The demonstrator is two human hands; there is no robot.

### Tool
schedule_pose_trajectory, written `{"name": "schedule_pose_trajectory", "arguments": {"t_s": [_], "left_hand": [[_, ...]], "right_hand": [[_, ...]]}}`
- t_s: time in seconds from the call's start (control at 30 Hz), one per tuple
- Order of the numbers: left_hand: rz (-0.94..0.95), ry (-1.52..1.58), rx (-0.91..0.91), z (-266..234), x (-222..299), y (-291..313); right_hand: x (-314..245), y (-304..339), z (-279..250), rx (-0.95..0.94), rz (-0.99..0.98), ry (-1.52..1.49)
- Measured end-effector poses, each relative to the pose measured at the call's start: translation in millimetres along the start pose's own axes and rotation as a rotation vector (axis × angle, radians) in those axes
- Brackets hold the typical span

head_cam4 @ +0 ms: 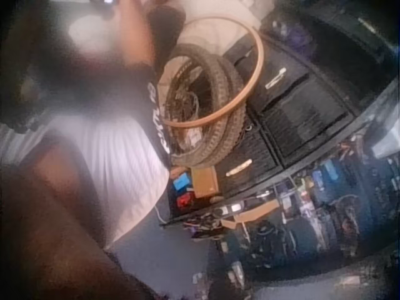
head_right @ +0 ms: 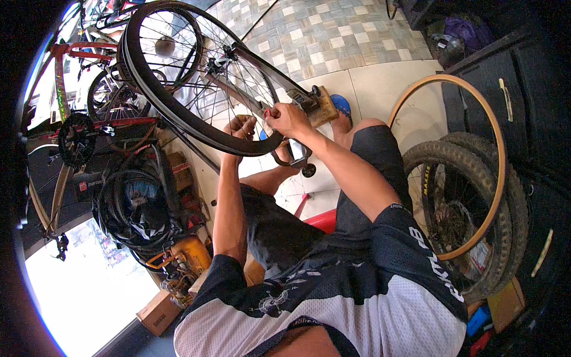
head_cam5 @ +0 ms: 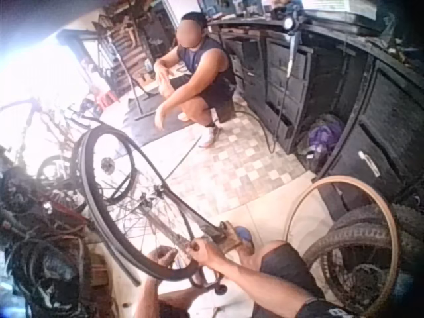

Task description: The person works on a bicycle wheel mounted on a truing stand, using a spoke wrench to adjust spokes and rotate the wheel. The person continues to make incremental spoke adjustments while periodically spinning the wheel to check alignment.

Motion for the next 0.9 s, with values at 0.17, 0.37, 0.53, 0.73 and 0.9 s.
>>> {"name": "schedule_pose_trajectory", "arguments": {"t_s": [0.17, 0.37, 0.53, 0.73, 0.9], "left_hand": [[0.011, -0.042, -0.004, 3, -7, -13], [0.009, -0.064, -0.089, 5, -26, -35], [0.034, -0.107, -0.099, 7, -30, -39], [0.019, -0.089, -0.128, 3, -30, -41], [0.029, -0.029, -0.139, 6, -32, -41]], "right_hand": [[-18, 5, -12, -0.117, 0.009, -0.107], [-10, 1, -11, -0.124, -0.001, -0.062], [-8, 1, -9, -0.073, -0.06, -0.029], [-4, -3, -4, -0.111, -0.078, -0.044], [6, -7, -3, -0.147, -0.083, -0.122]]}}
Point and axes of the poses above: each hand's wrist, its own y-axis away from the middle knuckle, its own z-axis out of the palm, x = y × z, the point moved 1 cm from there along -y, towards the middle knuckle, and after that the axes turned 2 degrees about x, right-handed, at the moved point
